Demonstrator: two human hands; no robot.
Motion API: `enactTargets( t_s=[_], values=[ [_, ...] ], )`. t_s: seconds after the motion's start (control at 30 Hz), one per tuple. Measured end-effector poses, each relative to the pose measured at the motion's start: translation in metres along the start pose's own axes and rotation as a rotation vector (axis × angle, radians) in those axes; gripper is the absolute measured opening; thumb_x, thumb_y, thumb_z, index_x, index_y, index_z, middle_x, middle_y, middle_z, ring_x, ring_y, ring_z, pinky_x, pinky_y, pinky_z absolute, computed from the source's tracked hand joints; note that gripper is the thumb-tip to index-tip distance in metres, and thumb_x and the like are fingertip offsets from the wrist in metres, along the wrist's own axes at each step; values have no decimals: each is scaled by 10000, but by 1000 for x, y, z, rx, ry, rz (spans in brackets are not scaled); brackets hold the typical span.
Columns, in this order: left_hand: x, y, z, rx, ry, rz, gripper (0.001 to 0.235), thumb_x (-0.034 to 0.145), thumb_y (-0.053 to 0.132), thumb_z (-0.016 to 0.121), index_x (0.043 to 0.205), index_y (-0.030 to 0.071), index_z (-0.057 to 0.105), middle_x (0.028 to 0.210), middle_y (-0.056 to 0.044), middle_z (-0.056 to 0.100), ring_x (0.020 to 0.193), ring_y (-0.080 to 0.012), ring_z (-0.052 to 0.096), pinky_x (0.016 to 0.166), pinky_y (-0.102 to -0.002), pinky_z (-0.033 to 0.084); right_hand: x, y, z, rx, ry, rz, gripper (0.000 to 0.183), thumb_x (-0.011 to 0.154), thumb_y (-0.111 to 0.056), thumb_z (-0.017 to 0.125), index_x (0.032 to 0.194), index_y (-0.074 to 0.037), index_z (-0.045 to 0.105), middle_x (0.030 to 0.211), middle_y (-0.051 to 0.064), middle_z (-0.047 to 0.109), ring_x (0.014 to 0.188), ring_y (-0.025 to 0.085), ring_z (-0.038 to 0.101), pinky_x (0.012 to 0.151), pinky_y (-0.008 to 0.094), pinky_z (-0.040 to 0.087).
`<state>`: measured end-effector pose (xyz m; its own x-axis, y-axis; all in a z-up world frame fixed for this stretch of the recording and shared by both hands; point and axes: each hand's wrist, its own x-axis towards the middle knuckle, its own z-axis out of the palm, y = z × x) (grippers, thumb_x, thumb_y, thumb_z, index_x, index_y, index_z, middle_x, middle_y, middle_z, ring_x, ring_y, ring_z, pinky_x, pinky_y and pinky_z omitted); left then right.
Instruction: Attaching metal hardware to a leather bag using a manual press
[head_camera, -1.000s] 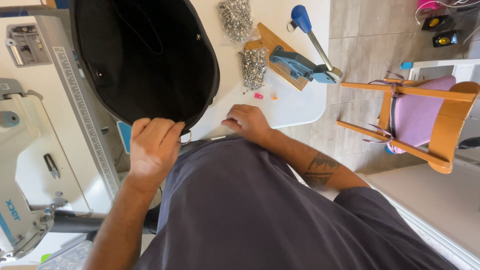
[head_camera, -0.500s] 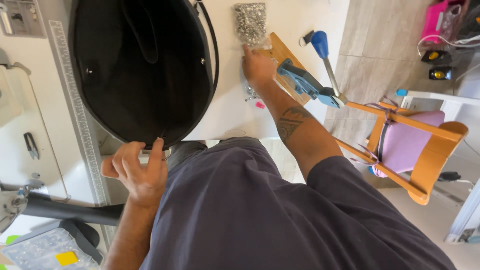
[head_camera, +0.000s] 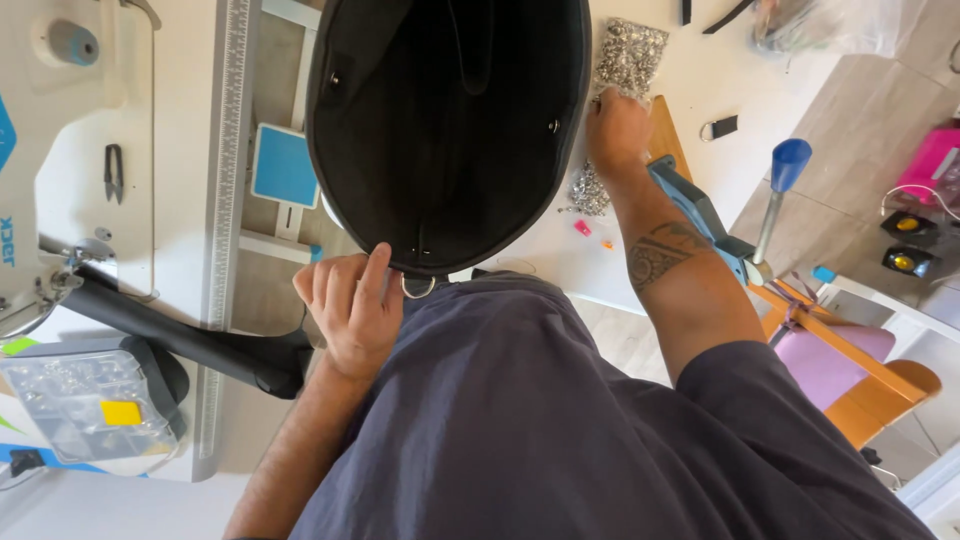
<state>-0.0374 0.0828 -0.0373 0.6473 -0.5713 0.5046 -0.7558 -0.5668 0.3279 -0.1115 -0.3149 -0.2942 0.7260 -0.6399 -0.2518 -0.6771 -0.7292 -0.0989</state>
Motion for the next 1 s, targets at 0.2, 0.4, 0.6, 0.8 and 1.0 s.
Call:
enactTargets(
  t_s=[0.2, 0.4, 0.6, 0.8, 1.0],
  values=[
    [25, 2, -5, -139, -98, 181, 249, 1064, 49, 492, 1109, 17, 734, 668, -40, 468, 562, -248, 441, 616, -409, 341, -18, 14, -19, 248, 93, -103, 182, 947, -264, 638, 859, -117, 698, 749, 132, 704, 701, 382, 651, 570, 522, 451],
    [19, -9, 6, -21, 52, 247, 267, 1011, 19, 590, 901, 97, 820, 680, -20, 432, 567, -203, 403, 666, -367, 308, -89, 25, -47, 438, 141, -93, 128, 914, -213, 681, 911, -131, 779, 760, 54, 746, 715, 254, 700, 623, 406, 534],
    [22, -17, 11, -32, 133, 345, 259, 1028, 51, 653, 826, 104, 807, 688, -15, 400, 566, -182, 406, 654, -354, 333, -172, 12, 0, 144, 32, -227, 138, 887, -265, 739, 1013, -213, 755, 860, 34, 699, 774, 268, 727, 694, 393, 599],
    [38, -10, -3, -49, 90, 361, 305, 1050, 25, 592, 802, 90, 758, 660, -17, 380, 542, -190, 411, 623, -338, 319, -167, 12, 47, -162, 312, -461, 96, 866, -234, 723, 790, -241, 664, 790, -48, 595, 703, 174, 680, 561, 276, 540],
    [42, -19, 0, -32, 146, 379, 294, 1014, -11, 628, 761, 102, 725, 631, -15, 376, 523, -184, 401, 597, -329, 317, -147, -50, -100, 444, 398, -272, 66, 918, -115, 792, 880, -99, 740, 786, 78, 659, 709, 306, 688, 625, 393, 545]
  ],
)
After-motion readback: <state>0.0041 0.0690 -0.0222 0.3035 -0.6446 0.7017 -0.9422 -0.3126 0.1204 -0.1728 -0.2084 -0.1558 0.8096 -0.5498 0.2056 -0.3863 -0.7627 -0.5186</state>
